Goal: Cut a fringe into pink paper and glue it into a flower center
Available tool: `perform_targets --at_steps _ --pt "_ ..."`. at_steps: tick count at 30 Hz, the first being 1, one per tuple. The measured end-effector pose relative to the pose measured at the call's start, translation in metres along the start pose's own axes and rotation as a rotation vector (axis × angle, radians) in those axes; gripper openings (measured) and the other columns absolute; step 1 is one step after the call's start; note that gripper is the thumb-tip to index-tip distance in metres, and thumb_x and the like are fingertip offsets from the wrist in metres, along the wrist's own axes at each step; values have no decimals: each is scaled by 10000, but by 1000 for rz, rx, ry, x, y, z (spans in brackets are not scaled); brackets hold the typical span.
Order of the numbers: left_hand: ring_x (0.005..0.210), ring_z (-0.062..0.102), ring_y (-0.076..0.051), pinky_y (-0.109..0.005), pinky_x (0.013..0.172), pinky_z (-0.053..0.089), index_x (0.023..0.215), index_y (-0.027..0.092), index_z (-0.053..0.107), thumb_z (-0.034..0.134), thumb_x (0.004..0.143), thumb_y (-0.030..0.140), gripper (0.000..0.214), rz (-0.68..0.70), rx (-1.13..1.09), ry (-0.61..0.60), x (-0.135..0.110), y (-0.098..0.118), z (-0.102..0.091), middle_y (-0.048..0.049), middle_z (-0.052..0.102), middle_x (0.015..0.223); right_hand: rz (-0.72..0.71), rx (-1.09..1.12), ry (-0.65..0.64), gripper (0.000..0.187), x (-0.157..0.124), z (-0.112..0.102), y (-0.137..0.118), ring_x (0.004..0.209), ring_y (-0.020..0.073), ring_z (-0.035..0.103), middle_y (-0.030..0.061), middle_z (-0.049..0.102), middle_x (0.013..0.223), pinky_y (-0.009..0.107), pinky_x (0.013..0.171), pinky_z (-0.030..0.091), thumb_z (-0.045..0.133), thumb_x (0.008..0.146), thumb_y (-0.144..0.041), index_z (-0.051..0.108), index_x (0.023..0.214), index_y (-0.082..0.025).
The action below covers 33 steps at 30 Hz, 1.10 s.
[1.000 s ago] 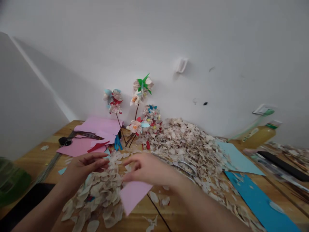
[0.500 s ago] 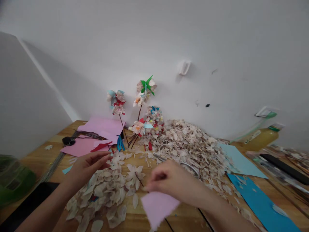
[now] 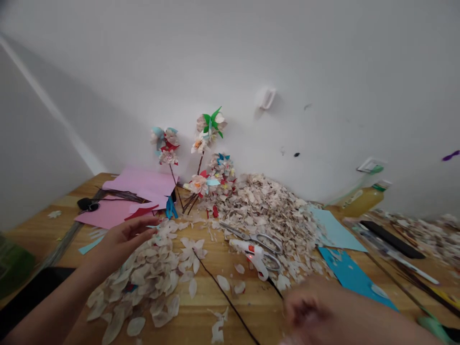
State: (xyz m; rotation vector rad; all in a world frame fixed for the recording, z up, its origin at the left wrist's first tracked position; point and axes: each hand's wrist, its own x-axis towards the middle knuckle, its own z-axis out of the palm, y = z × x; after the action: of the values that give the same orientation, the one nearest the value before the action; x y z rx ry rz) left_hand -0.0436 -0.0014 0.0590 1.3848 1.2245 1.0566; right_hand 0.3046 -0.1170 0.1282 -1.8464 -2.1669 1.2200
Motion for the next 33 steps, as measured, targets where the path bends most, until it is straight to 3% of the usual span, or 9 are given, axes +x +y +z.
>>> perform_targets --at_steps 5,7,8,11,14,17,20,26,33 --pt "726 576 -187 -271 663 451 574 177 586 601 715 479 334 8 -46 -82 -17 3 24 -54 656 743 -64 609 302 328 63 29 -44 540 115 485 -41 531 647 208 471 290 602 735 -475 579 949 -227" --pt "703 584 -186 -271 625 465 616 177 581 630 698 492 330 0 -102 -171 -25 -2 40 -48 644 732 -133 784 358 359 87 51 -58 526 113 471 -55 501 632 211 474 300 635 713 -436 537 987 -226" --pt "734 585 -188 -276 631 472 746 182 602 644 695 493 317 -7 -213 -239 -29 -6 48 -44 634 776 -153 849 424 373 97 62 -63 504 114 458 -64 488 610 211 458 296 637 702 -437 515 986 -228" --pt "751 591 -179 -280 648 489 877 186 589 690 663 494 388 -61 -426 -338 -37 -17 69 -41 627 824 -253 809 588 337 119 90 -72 560 136 492 -58 506 605 227 509 348 598 759 -417 467 1002 -223" --pt "679 591 -155 -274 624 508 831 180 590 722 650 452 353 -131 -548 -180 -40 -22 79 -18 630 752 -312 760 653 294 130 107 -71 597 147 520 -45 537 630 241 554 386 531 826 -405 427 1032 -222" --pt "617 568 -132 -254 584 518 700 169 574 747 622 430 323 -139 -571 18 -38 -19 78 11 615 667 -328 736 562 284 129 109 -61 613 147 537 -29 573 680 242 566 402 480 866 -390 409 1088 -228" --pt "616 571 -130 -251 573 529 679 170 558 738 638 408 301 -186 -549 76 -34 -16 72 25 610 658 -358 593 381 326 118 102 -52 703 164 583 -3 631 796 252 608 430 496 863 -303 420 1178 -266" --pt "539 593 -138 -249 512 518 746 159 569 745 626 333 276 -405 -629 -75 -32 -16 69 -8 644 623 -354 316 197 379 103 87 -50 893 186 607 -17 674 1013 268 777 438 592 739 -101 635 1035 -334" --pt "564 634 -159 -216 493 469 794 156 570 778 593 318 331 -565 -698 -277 -32 -25 75 -59 678 699 -462 278 157 466 108 83 -51 858 191 632 6 693 1019 266 767 456 703 706 -176 607 1135 -331"
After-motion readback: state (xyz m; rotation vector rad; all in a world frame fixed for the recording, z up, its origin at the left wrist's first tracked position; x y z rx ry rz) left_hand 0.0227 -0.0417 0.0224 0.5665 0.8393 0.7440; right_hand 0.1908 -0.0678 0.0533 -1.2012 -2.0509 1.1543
